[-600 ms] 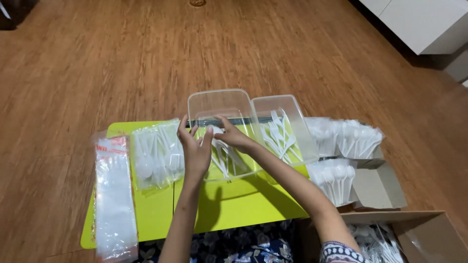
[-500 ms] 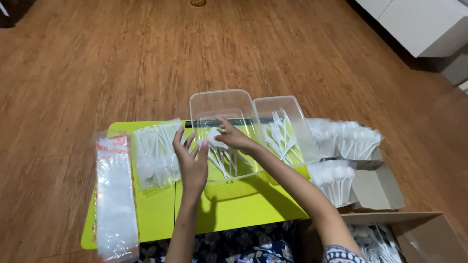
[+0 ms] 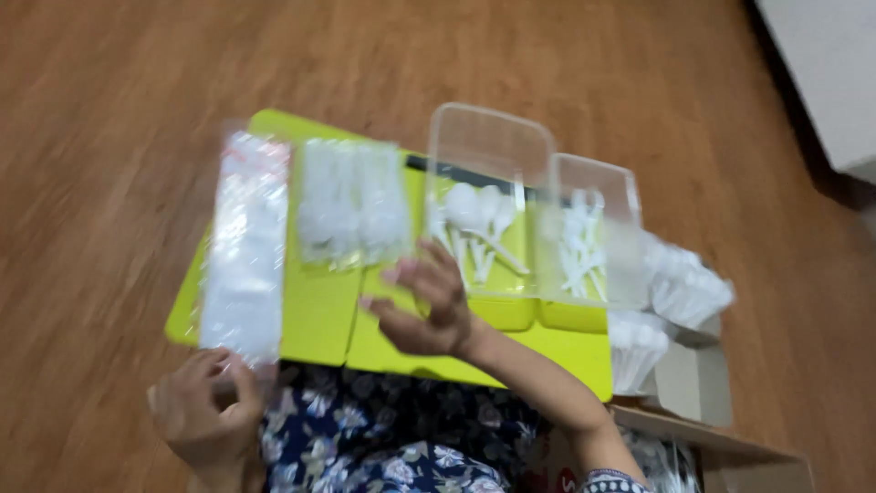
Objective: The person is individually packing plastic spoons and forks into small plastic bags at a slow, deliberate pace.
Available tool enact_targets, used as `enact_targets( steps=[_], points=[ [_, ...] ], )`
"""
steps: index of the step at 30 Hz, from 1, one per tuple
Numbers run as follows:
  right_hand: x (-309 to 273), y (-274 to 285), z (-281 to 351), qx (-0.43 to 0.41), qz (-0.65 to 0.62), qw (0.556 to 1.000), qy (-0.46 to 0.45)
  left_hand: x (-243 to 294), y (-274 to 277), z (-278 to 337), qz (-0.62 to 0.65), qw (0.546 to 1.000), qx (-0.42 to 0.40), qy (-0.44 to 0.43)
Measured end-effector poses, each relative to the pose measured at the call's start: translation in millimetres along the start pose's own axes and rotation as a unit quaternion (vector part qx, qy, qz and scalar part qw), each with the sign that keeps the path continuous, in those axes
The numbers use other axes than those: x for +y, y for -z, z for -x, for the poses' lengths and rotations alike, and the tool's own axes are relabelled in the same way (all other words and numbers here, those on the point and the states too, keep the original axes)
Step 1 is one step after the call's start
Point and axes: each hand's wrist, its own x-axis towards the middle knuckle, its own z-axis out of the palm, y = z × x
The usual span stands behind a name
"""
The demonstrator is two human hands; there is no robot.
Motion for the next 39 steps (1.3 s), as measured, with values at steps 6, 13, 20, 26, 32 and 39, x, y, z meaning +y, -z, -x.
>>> enact_targets(
  steps=[6,13,20,26,32,39],
  points=[
    [-75,-68,16,-0.159,-0.152,0.974,0.061,-12,19,34,-0.068,0.997,-0.029,-0.003],
    [-106,-124,39,-0.197,-0.187,0.961,-0.052,-29,3,62,-0.002,0.993,0.094,0.065],
    [-109,-122,33,-0.168,-0.318,0.912,-0.195,-15,-24,62,0.419,0.780,0.052,0.461],
    [-104,-118,32,-0.197,-0.336,0.904,-0.177,-10,-20,55,0.416,0.782,0.044,0.461],
    [-102,-119,37,-0.233,-0.348,0.882,-0.214,-2,6,73,0.413,0.772,0.042,0.481],
    [-105,-103,19,-0.275,-0.364,0.845,-0.279,48,117,49,0.382,0.888,0.044,0.254]
  ],
)
